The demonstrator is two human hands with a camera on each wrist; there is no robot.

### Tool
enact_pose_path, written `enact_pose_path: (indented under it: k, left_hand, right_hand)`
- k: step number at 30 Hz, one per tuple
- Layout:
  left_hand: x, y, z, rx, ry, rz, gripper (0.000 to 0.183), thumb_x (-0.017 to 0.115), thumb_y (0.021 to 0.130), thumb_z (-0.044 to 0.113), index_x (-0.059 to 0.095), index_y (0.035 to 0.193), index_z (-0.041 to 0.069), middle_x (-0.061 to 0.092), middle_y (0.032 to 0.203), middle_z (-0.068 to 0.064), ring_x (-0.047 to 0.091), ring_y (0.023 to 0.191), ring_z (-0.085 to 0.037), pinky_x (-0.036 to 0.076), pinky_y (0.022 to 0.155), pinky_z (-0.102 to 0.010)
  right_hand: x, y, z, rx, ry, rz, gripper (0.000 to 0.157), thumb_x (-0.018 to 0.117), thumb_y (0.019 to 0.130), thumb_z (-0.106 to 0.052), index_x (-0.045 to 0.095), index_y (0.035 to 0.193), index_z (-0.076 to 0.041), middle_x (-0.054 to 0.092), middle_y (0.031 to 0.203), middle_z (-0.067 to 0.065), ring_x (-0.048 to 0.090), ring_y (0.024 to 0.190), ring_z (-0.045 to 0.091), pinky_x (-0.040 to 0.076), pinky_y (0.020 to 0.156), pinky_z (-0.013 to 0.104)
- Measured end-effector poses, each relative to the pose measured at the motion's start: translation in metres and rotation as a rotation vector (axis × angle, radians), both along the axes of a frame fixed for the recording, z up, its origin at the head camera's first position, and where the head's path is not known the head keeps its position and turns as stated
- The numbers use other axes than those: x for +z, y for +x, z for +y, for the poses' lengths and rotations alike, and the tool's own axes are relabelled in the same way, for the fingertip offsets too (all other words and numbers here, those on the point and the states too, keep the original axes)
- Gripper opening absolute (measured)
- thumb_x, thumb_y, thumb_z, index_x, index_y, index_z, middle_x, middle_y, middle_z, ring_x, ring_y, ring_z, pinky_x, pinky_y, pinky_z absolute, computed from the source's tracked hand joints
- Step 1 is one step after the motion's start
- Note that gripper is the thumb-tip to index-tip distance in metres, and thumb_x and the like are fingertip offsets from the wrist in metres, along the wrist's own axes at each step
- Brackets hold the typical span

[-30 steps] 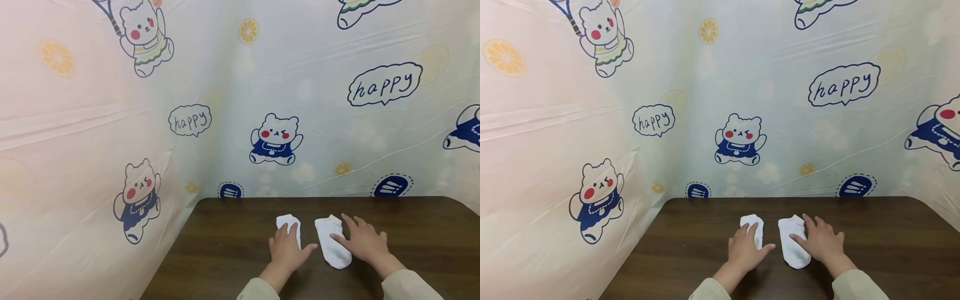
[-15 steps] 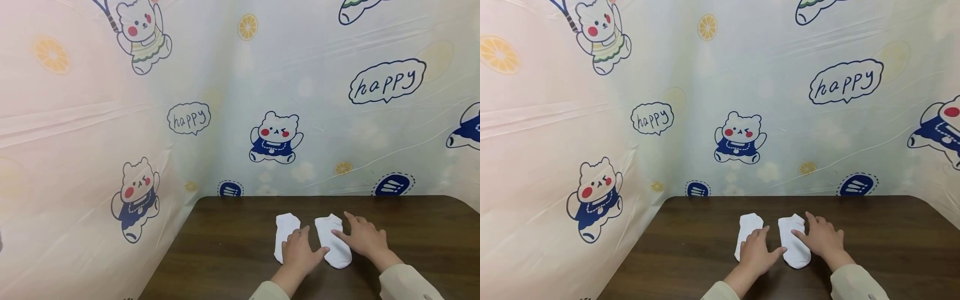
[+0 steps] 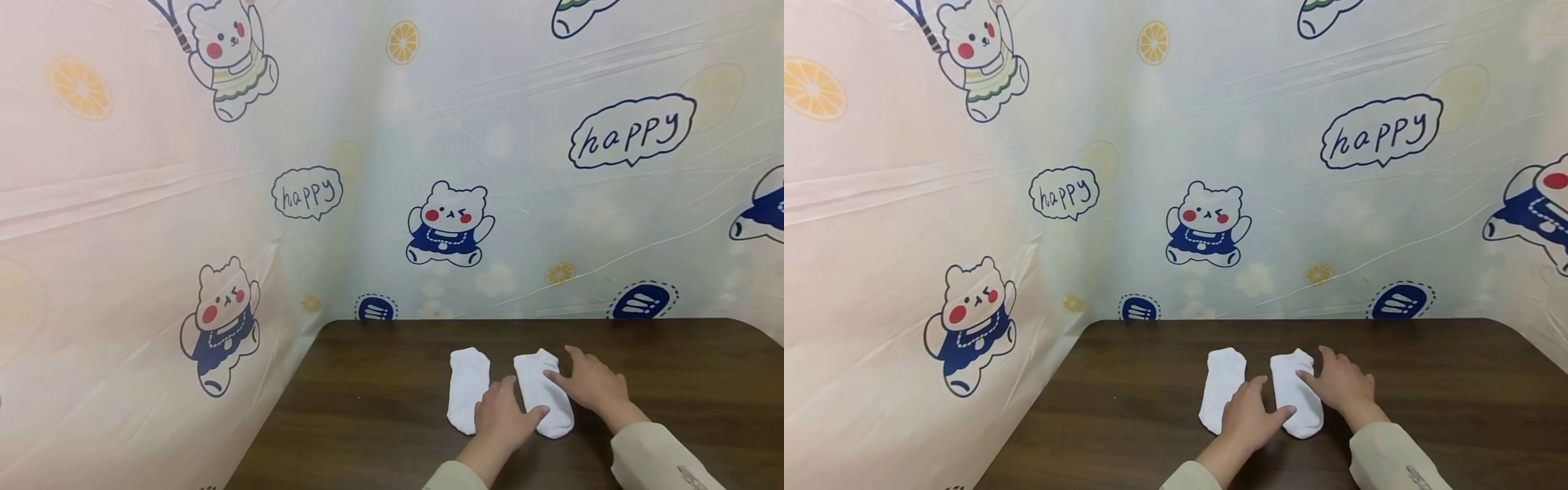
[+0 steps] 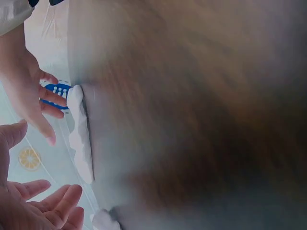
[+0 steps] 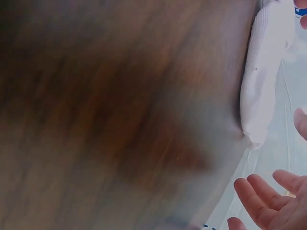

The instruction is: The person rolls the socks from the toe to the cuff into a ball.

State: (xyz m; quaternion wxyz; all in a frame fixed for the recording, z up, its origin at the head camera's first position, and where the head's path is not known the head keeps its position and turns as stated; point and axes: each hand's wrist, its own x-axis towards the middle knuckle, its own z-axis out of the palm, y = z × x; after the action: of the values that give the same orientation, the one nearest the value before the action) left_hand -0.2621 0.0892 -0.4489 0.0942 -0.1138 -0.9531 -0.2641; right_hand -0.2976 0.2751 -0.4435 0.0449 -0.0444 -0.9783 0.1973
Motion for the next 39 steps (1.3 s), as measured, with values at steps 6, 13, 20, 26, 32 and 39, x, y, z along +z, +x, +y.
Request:
enact_pose_path:
  k: [6,13,20,26,32,39]
  left_hand:
    - [-0.001,0.001,0.006,0.004,0.011,-0.030,0.064,0.073,0.073,0.056,0.062,0.118,0.012,0.063,0.099,-0.004,0.060,0.095,-0.019,0.045,0.075,-0.040]
    - [-0.002,0.001,0.010,0.004,-0.005,-0.056,0.063,0.074,0.073,0.055,0.063,0.117,0.011,0.065,0.100,-0.006,0.061,0.094,-0.021,0.045,0.074,-0.040]
    - [-0.004,-0.001,0.014,0.029,-0.051,-0.082,0.062,0.074,0.072,0.055,0.063,0.115,0.012,0.064,0.099,-0.006,0.061,0.093,-0.021,0.045,0.074,-0.041]
    - [-0.003,-0.002,0.015,0.051,-0.098,-0.090,0.061,0.074,0.071,0.055,0.064,0.111,0.011,0.063,0.095,-0.006,0.061,0.089,-0.021,0.045,0.072,-0.040]
    - [-0.005,-0.003,0.016,0.063,-0.117,-0.096,0.055,0.076,0.070,0.053,0.064,0.102,0.009,0.060,0.086,-0.006,0.060,0.083,-0.020,0.044,0.068,-0.040]
    - [-0.009,-0.006,0.018,0.086,-0.171,-0.106,0.056,0.078,0.067,0.052,0.066,0.098,0.007,0.056,0.085,-0.008,0.059,0.083,-0.023,0.045,0.070,-0.040]
  right_hand:
    - [-0.004,-0.007,-0.001,-0.009,-0.023,-0.026,0.091,0.061,0.081,-0.061,0.039,0.133,0.011,0.045,0.123,0.041,0.046,0.110,0.055,0.033,0.081,0.072]
    - [-0.006,-0.011,-0.004,-0.020,-0.030,-0.048,0.086,0.063,0.083,-0.055,0.040,0.130,0.013,0.048,0.120,0.040,0.047,0.109,0.055,0.035,0.081,0.071]
    - [-0.009,-0.014,-0.004,-0.033,-0.025,-0.066,0.081,0.064,0.084,-0.051,0.042,0.128,0.014,0.049,0.119,0.039,0.048,0.108,0.055,0.036,0.082,0.070]
    - [-0.011,-0.015,-0.004,-0.033,-0.026,-0.062,0.074,0.064,0.085,-0.047,0.048,0.124,0.013,0.051,0.116,0.038,0.049,0.105,0.054,0.037,0.081,0.069]
    - [-0.012,-0.017,-0.003,-0.032,-0.025,-0.063,0.068,0.064,0.086,-0.044,0.051,0.121,0.012,0.051,0.115,0.038,0.050,0.103,0.053,0.037,0.080,0.069]
    - [-0.014,-0.017,-0.006,-0.035,-0.002,-0.068,0.057,0.067,0.086,-0.035,0.054,0.119,0.010,0.052,0.109,0.035,0.051,0.098,0.052,0.039,0.078,0.067]
